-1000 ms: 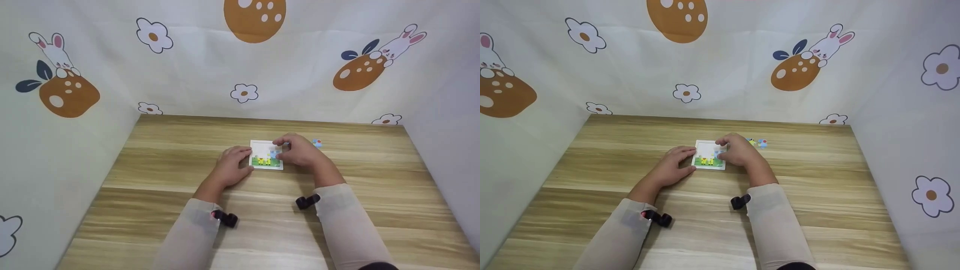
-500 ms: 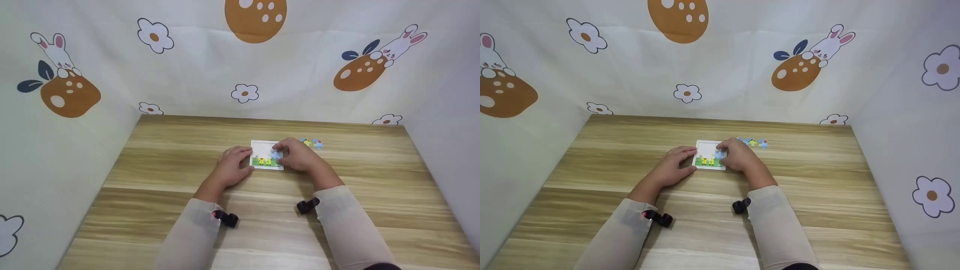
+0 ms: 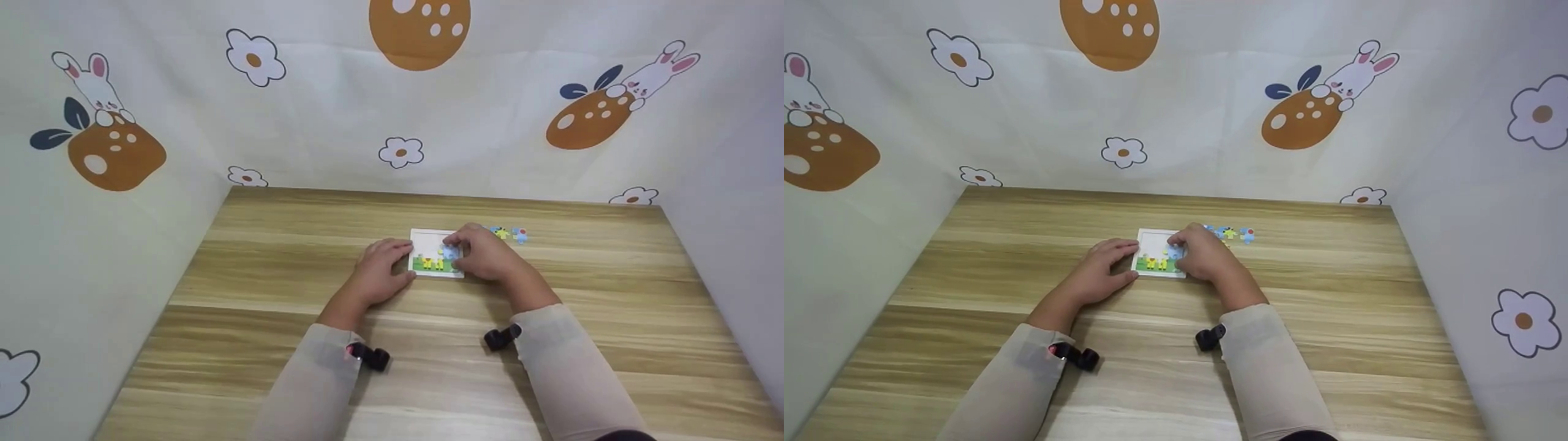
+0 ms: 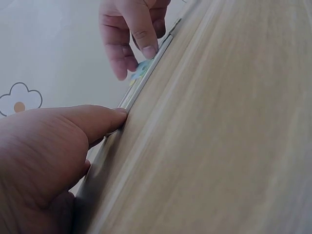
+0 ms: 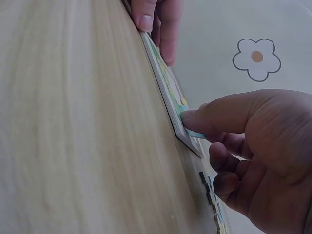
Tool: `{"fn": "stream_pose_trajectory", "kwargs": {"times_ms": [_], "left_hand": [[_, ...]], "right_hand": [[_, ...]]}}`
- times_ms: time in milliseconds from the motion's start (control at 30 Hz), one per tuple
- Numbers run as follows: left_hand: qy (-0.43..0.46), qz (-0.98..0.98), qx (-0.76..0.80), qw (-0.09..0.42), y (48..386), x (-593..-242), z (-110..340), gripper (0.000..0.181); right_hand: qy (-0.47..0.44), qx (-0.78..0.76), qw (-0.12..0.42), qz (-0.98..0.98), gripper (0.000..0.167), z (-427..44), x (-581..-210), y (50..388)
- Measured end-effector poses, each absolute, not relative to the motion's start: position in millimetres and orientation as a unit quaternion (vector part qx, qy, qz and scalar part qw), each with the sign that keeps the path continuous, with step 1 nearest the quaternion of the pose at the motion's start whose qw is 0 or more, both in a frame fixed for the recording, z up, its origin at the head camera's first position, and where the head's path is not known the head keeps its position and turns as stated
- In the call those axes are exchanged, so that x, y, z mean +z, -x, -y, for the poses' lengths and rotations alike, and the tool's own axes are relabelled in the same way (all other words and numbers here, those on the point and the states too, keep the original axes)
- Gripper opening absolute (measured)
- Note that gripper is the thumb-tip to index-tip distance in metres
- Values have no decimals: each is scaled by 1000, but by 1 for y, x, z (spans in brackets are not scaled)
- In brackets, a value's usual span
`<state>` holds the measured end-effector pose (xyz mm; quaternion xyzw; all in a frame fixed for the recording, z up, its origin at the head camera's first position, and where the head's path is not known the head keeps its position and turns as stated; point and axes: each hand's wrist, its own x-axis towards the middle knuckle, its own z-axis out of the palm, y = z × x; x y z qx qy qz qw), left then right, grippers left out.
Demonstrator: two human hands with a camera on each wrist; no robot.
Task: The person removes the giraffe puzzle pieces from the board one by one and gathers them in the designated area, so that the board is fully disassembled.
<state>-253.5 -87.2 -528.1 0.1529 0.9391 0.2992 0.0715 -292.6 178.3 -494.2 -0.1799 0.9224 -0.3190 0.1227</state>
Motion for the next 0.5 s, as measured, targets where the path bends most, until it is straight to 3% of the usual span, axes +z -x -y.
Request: {"fn": "stream_pose_trajectory", "kwargs": {"times_ms": [500], "left_hand": [[-165,-936,306,63,253,-528,89,61]], "right_hand": [[172,-303,132,-928,40,-178,-497,293]]}}
